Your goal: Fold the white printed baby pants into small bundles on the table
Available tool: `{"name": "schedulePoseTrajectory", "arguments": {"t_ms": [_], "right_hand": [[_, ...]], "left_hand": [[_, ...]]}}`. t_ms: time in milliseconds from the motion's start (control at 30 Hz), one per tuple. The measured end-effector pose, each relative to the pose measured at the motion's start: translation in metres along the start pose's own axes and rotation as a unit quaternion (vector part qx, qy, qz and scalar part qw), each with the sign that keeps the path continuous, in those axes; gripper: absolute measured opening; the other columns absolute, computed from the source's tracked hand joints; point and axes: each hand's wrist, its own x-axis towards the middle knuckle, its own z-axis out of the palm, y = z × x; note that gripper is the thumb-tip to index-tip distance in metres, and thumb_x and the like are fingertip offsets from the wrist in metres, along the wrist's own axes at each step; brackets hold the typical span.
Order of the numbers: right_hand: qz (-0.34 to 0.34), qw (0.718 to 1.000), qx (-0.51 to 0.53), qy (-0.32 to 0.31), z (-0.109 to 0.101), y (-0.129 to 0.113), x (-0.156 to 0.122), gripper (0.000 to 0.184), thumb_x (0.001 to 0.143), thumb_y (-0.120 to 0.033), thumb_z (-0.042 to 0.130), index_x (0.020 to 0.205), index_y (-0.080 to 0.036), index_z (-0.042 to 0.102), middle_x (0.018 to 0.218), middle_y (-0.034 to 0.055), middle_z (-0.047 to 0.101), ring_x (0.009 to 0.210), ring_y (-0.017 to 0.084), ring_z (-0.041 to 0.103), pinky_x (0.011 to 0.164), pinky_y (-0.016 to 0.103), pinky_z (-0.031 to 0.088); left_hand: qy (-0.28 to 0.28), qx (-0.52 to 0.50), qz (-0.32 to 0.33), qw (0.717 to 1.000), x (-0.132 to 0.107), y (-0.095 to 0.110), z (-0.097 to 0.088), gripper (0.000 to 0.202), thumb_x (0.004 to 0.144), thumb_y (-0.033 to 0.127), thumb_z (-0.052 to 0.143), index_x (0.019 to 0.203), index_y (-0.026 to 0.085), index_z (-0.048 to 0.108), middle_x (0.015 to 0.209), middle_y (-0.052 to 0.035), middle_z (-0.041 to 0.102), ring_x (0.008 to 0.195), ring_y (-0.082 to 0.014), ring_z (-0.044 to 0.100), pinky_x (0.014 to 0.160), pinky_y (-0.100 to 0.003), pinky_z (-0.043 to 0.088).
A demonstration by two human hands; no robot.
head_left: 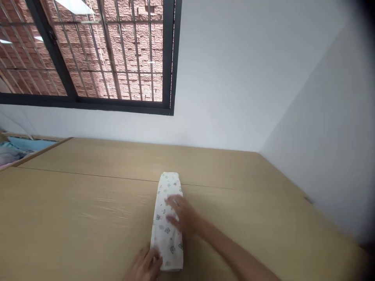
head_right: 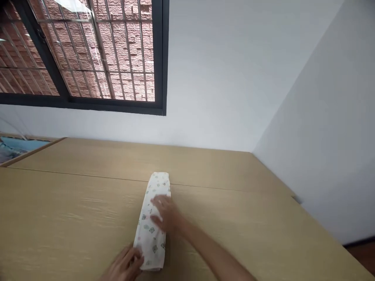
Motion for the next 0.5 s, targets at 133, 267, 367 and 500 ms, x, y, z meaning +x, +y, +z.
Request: {"name": "schedulePoseTrajectory", "arguments": {"t_ms": [133,267,367,500], "right_hand": [[0.049,0.993,0.100,0.026,0.038,-0.062,-0.082,0.039,0.085,-0.045,0.070,0.117,-0.024,0.062,0.111,0.0079,0.065,0.105,0.026,0.061,0.094,0.038,0.052],[0.054,0.995,0.025,0.079,0.073,-0.076,-0.109,0.043,0.083,-0.031,0.070,0.123,-0.023,0.057,0.109,0.0105,0.065,0.095,0.030,0.062,0.086,0.043,0.054],[0.065,0.991,0.007,0.119,0.071,-0.084,-0.111,0.041,0.085,-0.010,0.051,0.124,-0.023,0.054,0.106,0.0099,0.067,0.093,0.029,0.064,0.085,0.044,0.054],[0.086,0.984,0.076,0.137,0.044,-0.103,-0.126,0.037,0.090,-0.012,0.046,0.123,-0.028,0.053,0.096,0.0072,0.069,0.088,0.028,0.067,0.079,0.041,0.056]], "left_hand": [[0.006,0.038,0.033,0.999,-0.009,-0.001,0.005,0.034,0.081,0.004,0.044,0.102,0.024,0.061,0.089,-0.0020,0.071,0.074,-0.0192,0.069,0.066,-0.025,0.056],[-0.024,0.086,0.014,0.996,-0.008,0.001,0.011,0.050,0.073,-0.005,0.043,0.114,0.019,0.060,0.111,-0.0050,0.073,0.097,-0.0229,0.071,0.085,-0.030,0.057],[-0.080,0.060,0.000,0.995,0.000,0.009,-0.001,0.047,0.076,-0.006,0.043,0.114,0.016,0.060,0.112,-0.0085,0.072,0.098,-0.0263,0.071,0.088,-0.040,0.058],[-0.164,-0.143,-0.094,0.971,0.011,0.024,-0.049,0.021,0.093,0.010,0.051,0.103,0.024,0.063,0.098,-0.0007,0.071,0.089,-0.0184,0.070,0.080,-0.030,0.059]]}}
